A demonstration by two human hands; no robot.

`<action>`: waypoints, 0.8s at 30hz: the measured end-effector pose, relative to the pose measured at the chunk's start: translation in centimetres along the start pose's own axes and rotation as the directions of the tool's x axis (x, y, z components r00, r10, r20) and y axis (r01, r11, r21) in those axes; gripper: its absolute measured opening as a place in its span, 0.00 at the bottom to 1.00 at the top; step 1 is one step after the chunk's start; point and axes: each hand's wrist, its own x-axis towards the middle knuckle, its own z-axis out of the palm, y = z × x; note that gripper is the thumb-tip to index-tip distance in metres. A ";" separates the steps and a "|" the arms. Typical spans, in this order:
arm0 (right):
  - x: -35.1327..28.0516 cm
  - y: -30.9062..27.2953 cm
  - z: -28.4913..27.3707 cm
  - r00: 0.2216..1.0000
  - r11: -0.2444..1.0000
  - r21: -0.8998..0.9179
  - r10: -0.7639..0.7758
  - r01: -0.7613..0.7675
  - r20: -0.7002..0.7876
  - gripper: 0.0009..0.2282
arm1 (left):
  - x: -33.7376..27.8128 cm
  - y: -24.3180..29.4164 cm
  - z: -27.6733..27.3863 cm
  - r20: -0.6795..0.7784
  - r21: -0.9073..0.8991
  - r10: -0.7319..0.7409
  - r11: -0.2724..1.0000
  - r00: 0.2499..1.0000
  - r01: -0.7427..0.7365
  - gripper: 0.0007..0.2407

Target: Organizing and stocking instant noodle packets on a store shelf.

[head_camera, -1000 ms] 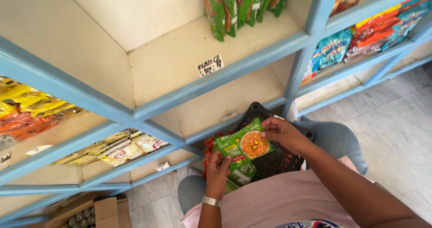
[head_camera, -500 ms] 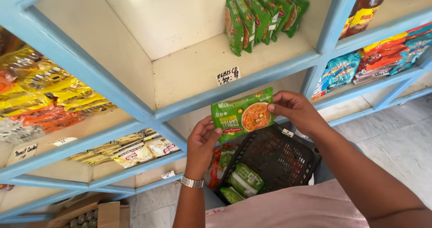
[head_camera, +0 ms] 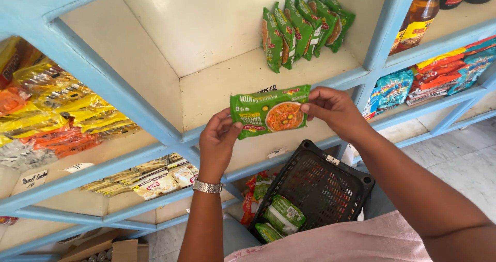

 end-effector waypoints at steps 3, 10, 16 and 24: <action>1.8 -0.9 0.0 0.998 0.998 -0.052 -0.042 0.040 -0.046 0.03 | 1.6 0.1 -0.2 0.027 0.012 0.021 1.000 0.999 -0.021 0.16; 7.9 -1.9 0.3 0.981 0.989 -0.028 -0.145 0.143 -0.132 0.02 | 5.7 3.0 1.5 0.117 -0.088 -0.063 0.993 0.991 0.073 0.21; 11.7 -2.8 1.1 0.977 0.978 0.037 -0.203 0.206 -0.071 0.04 | 9.7 4.1 3.3 0.110 -0.277 -0.218 0.930 0.970 0.240 0.23; 12.5 -3.5 0.6 0.997 0.998 -0.038 -0.059 0.057 -0.054 0.17 | 13.4 1.4 2.7 0.073 -0.508 -0.269 0.819 0.960 0.268 0.23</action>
